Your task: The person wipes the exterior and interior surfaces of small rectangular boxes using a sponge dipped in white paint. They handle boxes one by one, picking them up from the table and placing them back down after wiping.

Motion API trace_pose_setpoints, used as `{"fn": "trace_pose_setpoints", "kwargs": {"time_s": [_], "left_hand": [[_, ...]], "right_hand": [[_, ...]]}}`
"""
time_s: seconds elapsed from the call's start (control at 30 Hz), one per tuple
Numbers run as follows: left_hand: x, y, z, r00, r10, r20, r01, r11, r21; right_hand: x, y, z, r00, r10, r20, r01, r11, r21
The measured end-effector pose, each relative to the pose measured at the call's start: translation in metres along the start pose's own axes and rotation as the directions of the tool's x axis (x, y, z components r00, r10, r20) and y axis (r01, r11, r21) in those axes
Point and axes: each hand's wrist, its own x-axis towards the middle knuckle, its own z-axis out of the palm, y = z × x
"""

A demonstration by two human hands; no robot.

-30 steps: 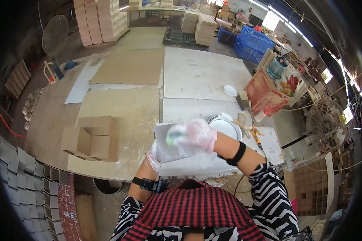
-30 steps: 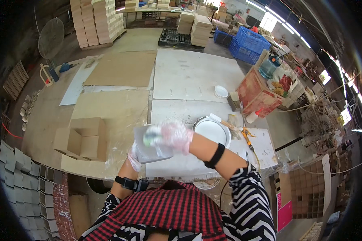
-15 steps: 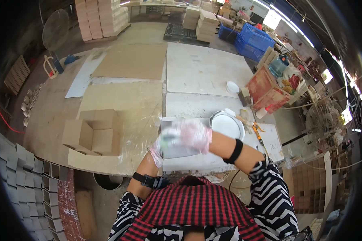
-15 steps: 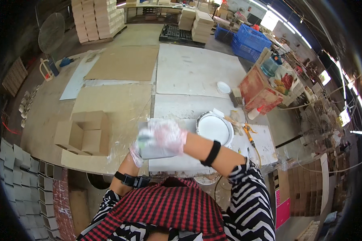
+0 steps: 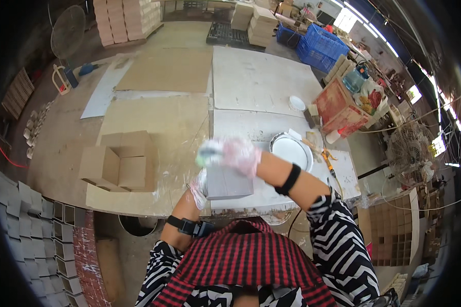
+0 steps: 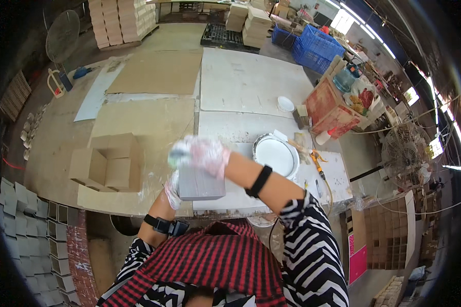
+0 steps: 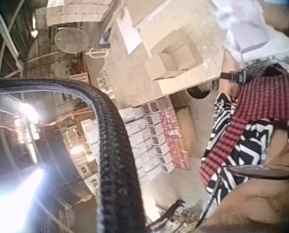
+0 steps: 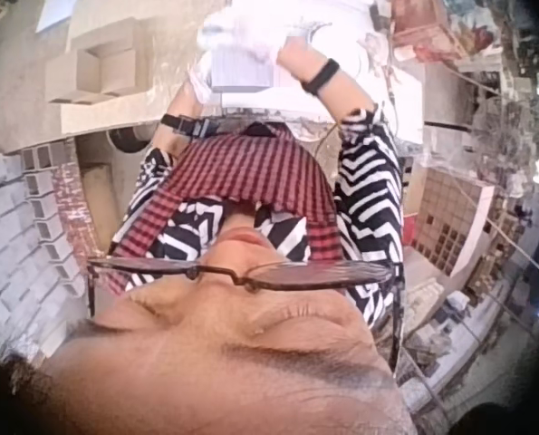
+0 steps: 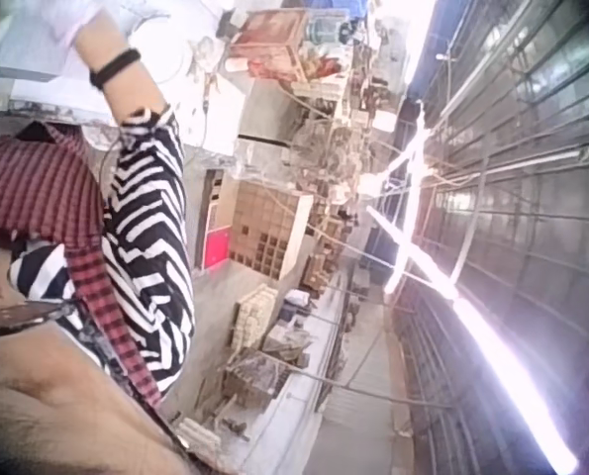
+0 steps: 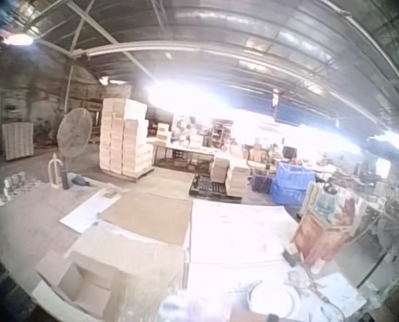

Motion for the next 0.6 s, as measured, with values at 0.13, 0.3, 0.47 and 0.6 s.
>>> {"fn": "trace_pose_setpoints", "kwargs": {"time_s": [0.13,0.3,0.47,0.6], "left_hand": [[-0.016,-0.001,0.009,0.998,0.051,-0.044,-0.052,0.998,-0.019],[-0.015,0.007,0.004,0.993,0.121,-0.012,-0.121,0.992,0.041],[-0.009,-0.009,0.009,0.99,0.132,-0.039,-0.131,0.991,0.02],[-0.016,-0.026,0.016,0.975,0.207,-0.078,-0.215,0.971,-0.106]], "right_hand": [[0.02,0.019,-0.023,0.89,0.448,0.086,-0.456,0.881,0.13],[-0.001,-0.044,-0.033,0.932,0.13,0.337,-0.249,0.907,0.339],[-0.018,-0.004,0.012,0.999,-0.025,-0.038,0.043,0.801,0.597],[0.001,0.04,-0.024,0.741,0.609,0.282,-0.672,0.677,0.301]]}}
